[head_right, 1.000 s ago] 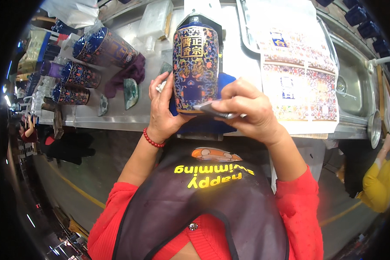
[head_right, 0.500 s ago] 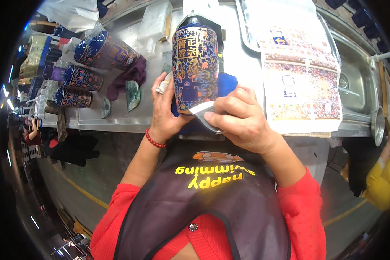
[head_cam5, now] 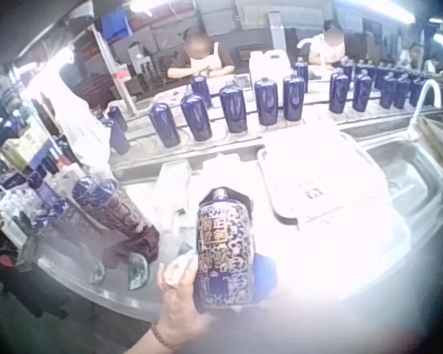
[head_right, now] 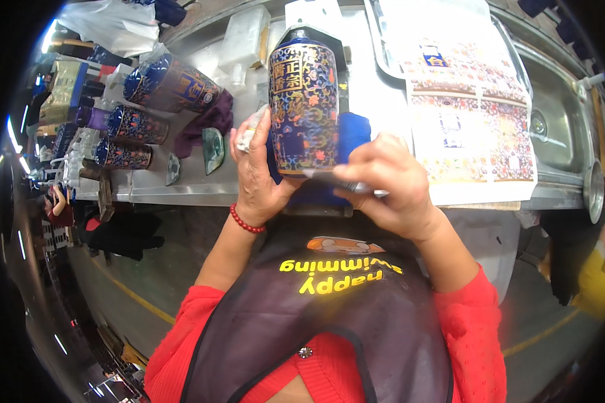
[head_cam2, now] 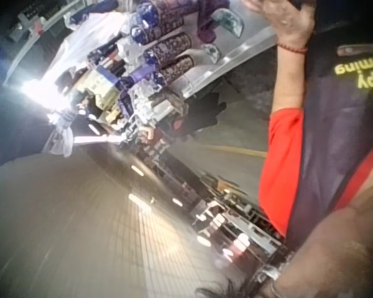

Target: The person applies decorative stickers to blue cylindrical containers using a small black scraper tool. They smooth the sticker onto the surface, trim excess edges, and rotate the container to cover different sides. The person handles multiple containers, placing finished ones aside and picking up new ones to continue the process.

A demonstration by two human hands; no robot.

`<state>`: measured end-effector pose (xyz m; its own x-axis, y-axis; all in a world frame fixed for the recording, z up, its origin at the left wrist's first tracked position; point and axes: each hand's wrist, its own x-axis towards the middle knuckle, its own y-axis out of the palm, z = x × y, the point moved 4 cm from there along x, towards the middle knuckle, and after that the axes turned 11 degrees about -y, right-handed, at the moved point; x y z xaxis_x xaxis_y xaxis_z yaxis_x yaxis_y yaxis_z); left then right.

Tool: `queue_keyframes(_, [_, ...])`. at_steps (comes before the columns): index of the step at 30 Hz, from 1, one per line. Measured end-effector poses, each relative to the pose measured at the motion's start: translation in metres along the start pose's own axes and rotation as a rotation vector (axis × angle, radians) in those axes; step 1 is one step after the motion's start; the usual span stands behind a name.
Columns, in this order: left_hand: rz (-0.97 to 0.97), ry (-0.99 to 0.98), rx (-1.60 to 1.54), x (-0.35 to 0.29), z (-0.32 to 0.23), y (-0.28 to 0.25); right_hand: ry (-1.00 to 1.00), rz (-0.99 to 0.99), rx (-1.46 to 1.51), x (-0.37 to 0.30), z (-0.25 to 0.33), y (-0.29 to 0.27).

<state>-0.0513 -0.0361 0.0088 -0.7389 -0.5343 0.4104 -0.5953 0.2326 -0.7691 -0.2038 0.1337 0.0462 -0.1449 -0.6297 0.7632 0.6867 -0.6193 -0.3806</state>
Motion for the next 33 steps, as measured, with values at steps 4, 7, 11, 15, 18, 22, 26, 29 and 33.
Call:
queue_keyframes(4, [0.064,-0.028,-0.081,-0.005,0.008,0.005,0.505,-0.081,0.381,-0.006,-0.021,0.01])
queue_keyframes(7, [-0.052,0.071,-0.014,-0.021,0.001,-0.007,0.596,-0.087,0.348,-0.01,-0.027,0.018])
queue_keyframes(11, [-0.125,0.202,0.09,-0.042,-0.02,-0.016,0.59,-0.11,0.311,-0.012,-0.032,0.022])
queue_keyframes(15, [-0.133,0.401,0.188,-0.044,-0.032,-0.015,0.579,-0.084,0.295,-0.014,-0.032,0.021])
queue_keyframes(18, [-0.149,0.355,0.201,-0.038,-0.023,-0.026,0.577,-0.096,0.297,-0.013,-0.031,0.021])
queue_keyframes(22, [-0.133,0.374,0.251,-0.036,-0.021,-0.034,0.601,-0.101,0.314,-0.011,-0.032,0.023])
queue_keyframes(26, [-0.124,0.439,0.207,-0.031,-0.025,-0.03,0.598,-0.133,0.334,-0.012,-0.033,0.023])
queue_keyframes(29, [-0.127,0.441,0.15,-0.025,-0.026,-0.034,0.577,-0.152,0.293,-0.011,-0.033,0.023])
queue_keyframes(33, [-0.025,-0.017,-0.312,-0.009,-0.014,-0.03,0.603,-0.162,0.303,-0.01,-0.034,0.024])
